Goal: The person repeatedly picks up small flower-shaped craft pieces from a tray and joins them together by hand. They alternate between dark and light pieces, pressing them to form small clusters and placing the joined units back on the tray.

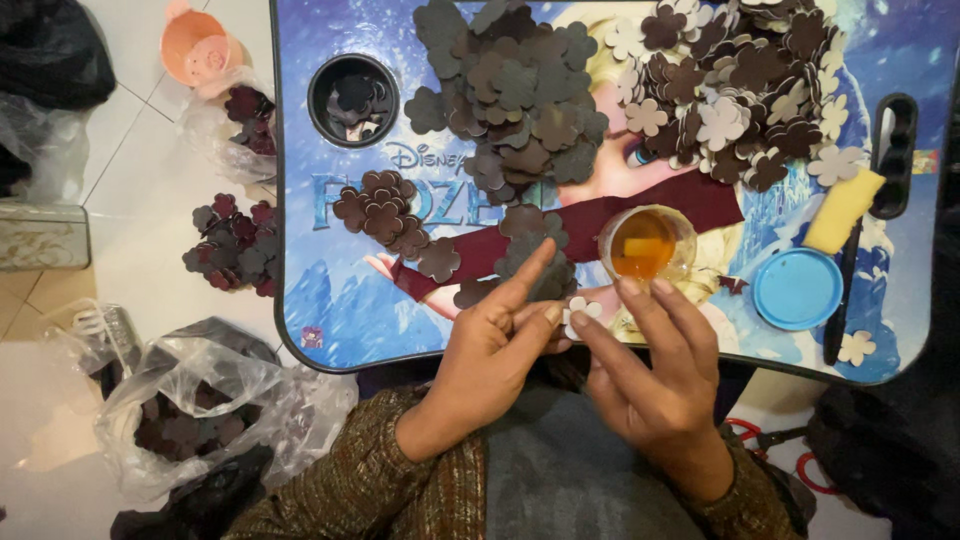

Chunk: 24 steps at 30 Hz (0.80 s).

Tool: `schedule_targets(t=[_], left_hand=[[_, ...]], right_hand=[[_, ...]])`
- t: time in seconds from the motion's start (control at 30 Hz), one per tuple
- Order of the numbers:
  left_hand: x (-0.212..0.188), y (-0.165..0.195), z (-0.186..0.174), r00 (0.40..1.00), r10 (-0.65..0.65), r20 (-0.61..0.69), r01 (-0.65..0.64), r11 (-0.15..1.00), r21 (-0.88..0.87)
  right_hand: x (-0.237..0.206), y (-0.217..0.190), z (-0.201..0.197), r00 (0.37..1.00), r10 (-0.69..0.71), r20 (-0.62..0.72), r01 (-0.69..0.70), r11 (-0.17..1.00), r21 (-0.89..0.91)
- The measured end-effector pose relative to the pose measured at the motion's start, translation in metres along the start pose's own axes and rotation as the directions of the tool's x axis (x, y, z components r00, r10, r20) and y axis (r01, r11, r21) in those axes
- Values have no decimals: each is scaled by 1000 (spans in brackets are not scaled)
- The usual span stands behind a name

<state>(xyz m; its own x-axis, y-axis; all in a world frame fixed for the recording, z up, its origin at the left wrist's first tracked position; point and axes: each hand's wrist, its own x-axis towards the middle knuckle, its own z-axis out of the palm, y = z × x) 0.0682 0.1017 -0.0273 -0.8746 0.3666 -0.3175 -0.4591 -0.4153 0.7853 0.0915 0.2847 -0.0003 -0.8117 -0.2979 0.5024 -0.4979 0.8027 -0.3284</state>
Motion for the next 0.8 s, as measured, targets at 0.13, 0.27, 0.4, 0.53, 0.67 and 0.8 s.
schedule_targets(t=[0.13,0.27,0.4,0.53,0.67,0.8], left_hand=[[0,-2,-4,1000,-10,-1,10,1000,-27],[-1,-4,-11,1000,-25,0,25,999,-23],[-7,-2,-21,997,-38,66,39,999,-10],[-18,10,-37,989,-84,118,83,996,5],[-29,25,-52,978,-146,147,138,988,62],[-36,37,-61,976,-147,160,134,987,84]], right_hand=[[-1,-2,-5,998,60,-19,-58,995,78],[-1,-2,-11,976,194,-97,-171,963,207],[4,-4,-1,993,118,-22,-107,951,290],[6,-22,9,991,135,21,-135,936,325],[8,-39,19,987,157,25,-154,904,398],[7,-49,30,988,150,24,-147,897,417]])
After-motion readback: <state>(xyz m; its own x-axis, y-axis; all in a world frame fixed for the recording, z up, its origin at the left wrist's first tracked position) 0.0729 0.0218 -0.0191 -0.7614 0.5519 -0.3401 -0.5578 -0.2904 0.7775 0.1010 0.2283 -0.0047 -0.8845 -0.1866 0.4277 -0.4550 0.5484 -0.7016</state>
